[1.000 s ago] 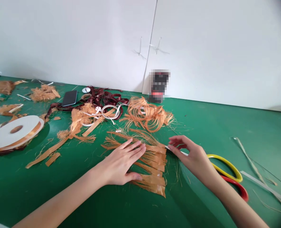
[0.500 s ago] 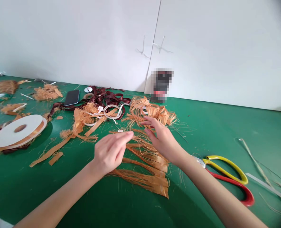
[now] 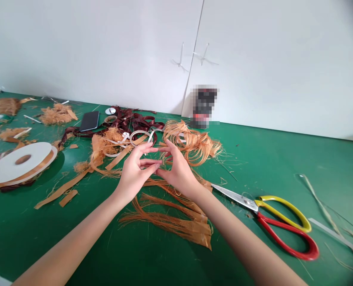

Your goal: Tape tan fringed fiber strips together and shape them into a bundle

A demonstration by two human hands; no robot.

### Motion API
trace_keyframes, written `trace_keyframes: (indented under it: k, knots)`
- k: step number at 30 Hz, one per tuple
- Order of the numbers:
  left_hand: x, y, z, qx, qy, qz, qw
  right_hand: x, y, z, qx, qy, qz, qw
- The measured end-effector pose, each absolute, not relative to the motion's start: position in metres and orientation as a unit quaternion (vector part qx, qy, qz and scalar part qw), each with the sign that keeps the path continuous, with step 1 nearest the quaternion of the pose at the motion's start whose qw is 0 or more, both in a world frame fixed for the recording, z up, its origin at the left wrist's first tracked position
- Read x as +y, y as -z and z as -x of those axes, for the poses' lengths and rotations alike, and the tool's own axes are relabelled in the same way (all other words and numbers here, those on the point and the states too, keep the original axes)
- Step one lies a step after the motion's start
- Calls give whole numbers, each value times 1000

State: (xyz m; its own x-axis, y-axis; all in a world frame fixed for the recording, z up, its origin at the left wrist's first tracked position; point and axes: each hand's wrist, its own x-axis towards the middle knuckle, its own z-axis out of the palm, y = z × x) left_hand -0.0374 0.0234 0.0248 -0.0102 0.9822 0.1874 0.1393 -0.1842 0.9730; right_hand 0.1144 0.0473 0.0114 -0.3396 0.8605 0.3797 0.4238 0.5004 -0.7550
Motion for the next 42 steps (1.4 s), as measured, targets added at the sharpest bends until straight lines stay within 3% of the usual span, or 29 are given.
trace_keyframes:
  k: [4, 8, 11, 15, 18, 22, 27, 42]
  knots:
    - [22, -30, 36, 488, -511, -553, 442, 49, -19, -115, -739, -371, 424, 368]
    - [26, -31, 49, 475, -527, -577, 404, 48, -26, -117, -707, -369, 461, 390]
    - [34, -25, 66, 521, -517, -628, 260, 49, -28, -120, -678, -357, 492, 413]
    - [43, -13, 82, 584, -373, -717, 70, 51, -28, -122, -637, -326, 533, 451]
    - [45, -7, 82, 574, -321, -752, 53, 51, -24, -122, -691, -290, 494, 440]
    - [46, -3, 76, 553, -279, -784, 26, 47, -15, -121, -830, -236, 385, 329]
    - [48, 1, 74, 539, -253, -803, -6, 41, -9, -119, -863, -219, 402, 216]
    - [43, -3, 76, 527, -188, -829, -3, 37, -8, -120, -861, -181, 419, 226]
